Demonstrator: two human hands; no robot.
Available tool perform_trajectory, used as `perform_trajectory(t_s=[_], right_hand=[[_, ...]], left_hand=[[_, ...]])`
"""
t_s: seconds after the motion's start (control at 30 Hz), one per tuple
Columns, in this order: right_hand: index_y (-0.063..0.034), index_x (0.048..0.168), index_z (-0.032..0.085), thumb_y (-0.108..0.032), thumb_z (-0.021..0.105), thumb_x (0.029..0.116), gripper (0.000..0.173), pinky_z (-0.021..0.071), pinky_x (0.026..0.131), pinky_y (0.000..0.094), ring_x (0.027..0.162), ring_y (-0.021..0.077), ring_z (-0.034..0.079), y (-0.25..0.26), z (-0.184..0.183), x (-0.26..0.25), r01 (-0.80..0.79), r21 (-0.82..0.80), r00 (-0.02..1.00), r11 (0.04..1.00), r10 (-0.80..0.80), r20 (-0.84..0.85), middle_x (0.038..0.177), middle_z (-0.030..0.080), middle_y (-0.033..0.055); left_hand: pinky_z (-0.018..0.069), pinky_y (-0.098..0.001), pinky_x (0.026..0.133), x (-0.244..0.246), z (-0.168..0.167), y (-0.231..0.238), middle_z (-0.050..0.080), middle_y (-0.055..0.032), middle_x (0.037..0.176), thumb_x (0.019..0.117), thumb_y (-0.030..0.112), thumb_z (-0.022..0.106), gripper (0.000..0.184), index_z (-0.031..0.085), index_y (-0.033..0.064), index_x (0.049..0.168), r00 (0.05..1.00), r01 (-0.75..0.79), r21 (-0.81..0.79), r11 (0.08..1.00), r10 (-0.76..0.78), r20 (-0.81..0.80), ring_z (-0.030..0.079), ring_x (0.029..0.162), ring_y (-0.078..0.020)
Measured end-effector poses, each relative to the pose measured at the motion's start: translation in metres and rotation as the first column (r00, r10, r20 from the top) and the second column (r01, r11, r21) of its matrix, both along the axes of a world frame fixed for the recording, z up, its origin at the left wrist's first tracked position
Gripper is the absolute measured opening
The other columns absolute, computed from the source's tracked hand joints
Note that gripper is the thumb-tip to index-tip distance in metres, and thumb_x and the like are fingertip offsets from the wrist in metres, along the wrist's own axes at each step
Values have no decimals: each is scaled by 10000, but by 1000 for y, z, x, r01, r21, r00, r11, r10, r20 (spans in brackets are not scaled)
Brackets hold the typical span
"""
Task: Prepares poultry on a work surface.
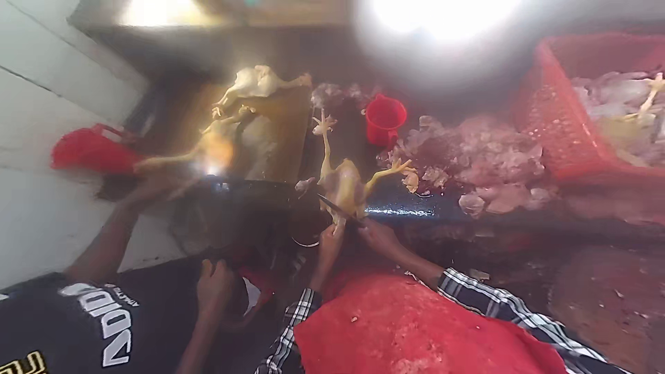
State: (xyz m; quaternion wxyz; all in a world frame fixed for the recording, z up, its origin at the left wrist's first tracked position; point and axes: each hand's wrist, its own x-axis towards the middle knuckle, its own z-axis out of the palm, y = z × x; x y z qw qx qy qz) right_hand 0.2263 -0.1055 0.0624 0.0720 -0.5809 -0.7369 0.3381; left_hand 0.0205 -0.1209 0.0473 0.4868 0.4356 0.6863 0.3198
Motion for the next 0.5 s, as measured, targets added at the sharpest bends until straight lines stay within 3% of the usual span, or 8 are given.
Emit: perform_trajectory(t_s=[0.07,0.13,0.23,0.33,0.43,0.5], right_hand=[[-166,1298,593,-518,367,1068,477,567,838,570,991,313,712,12,-1,-13,-12,-41,999,999,13,37,1098,715,109],[-185,1349,591,-523,376,1058,495,555,849,612,1001,352,710,12,-9,-3,-33,-107,998,994,38,46,1070,725,138],[-160,1295,612,-522,405,1053,482,543,863,634,990,380,704,-12,-31,53,-114,-191,990,975,128,61,1020,720,169],[-122,1192,644,-513,425,1053,470,550,847,598,933,346,704,-29,-43,91,-206,-145,978,968,208,3,961,710,154],[-102,1169,634,-469,410,1068,441,551,811,572,893,323,694,-18,0,46,-215,-73,973,974,207,-101,937,689,145],[-115,1216,626,-478,383,1071,460,549,822,594,938,343,702,4,21,-5,-192,-70,980,979,187,-63,989,705,152]], left_hand=[[513,-329,510,5,9,-6,589,-35,652,1054,284,561,312,679,17,944,995,-57,-21,998,58,86,552,514,-139],[493,-303,485,-2,20,-16,544,-22,628,1065,236,544,263,650,4,999,949,-136,-47,990,144,280,513,490,-130],[472,-282,471,-20,18,-35,432,26,568,1066,172,509,186,551,46,937,818,-248,-86,965,256,515,448,451,-105],[491,-294,490,-33,1,-49,471,9,573,1031,156,562,173,545,32,912,841,-254,-58,965,250,479,488,466,-120],[506,-308,524,-31,-12,-51,493,6,592,1026,154,553,166,539,32,914,863,-222,-29,975,210,458,512,495,-129],[505,-299,518,-25,-12,-50,494,16,583,1019,137,548,144,543,38,915,853,-218,-26,976,204,481,513,487,-119]])
